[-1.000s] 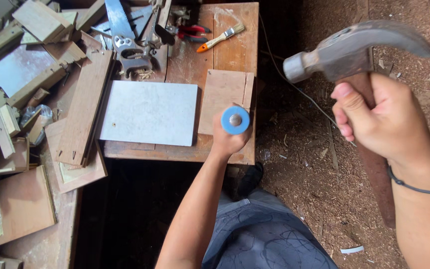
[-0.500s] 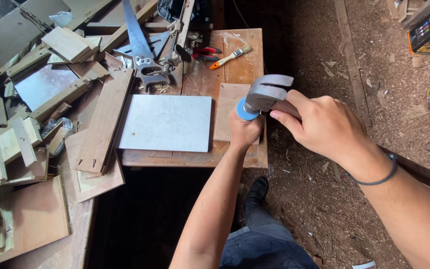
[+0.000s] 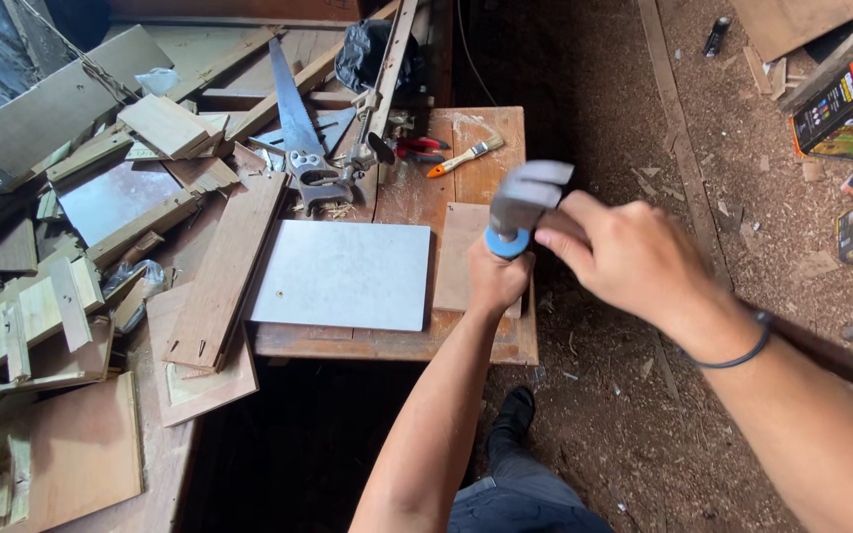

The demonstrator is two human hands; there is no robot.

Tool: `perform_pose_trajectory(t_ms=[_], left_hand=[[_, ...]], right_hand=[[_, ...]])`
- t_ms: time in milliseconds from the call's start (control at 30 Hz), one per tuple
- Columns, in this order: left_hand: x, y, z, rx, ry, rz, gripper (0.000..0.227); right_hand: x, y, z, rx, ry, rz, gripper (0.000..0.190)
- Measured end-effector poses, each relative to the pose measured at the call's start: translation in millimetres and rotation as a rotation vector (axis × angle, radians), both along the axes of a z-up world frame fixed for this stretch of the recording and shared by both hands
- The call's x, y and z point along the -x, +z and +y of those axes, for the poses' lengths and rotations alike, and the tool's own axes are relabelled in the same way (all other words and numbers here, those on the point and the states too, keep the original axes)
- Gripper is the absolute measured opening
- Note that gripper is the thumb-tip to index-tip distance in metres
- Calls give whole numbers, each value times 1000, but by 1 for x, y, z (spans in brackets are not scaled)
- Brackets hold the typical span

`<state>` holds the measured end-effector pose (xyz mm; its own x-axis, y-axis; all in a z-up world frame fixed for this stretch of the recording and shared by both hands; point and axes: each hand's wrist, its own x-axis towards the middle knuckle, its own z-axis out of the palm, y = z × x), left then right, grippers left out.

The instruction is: The person uses a hand saw to cut a small rectangular piece of wood clamped to a workbench. After cutting, the person uses a hammer and a blue-handled punch to drive a fastener into the wood.

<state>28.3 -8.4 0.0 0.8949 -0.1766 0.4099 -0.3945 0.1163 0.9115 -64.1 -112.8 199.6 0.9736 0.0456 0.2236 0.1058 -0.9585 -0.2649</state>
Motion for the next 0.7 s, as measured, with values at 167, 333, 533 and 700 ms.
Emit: perform_pose_trajectory(t_ms=[167,333,533,700], left_hand=[[-6,-11,-1,-69,-2,-3,8],[-8,-14,0,-68,-5,-4,8],[-4,-18,-10,-43,-30,-18,6],[6,-13,-11,7,10,6,13]], right_hand=[[20,61,3,-100,16,-403,27],[10,44,17,-70,51,-404,37],[1,11,19,217,82,-129,41],[17,70,7,-4,208,-471,42]])
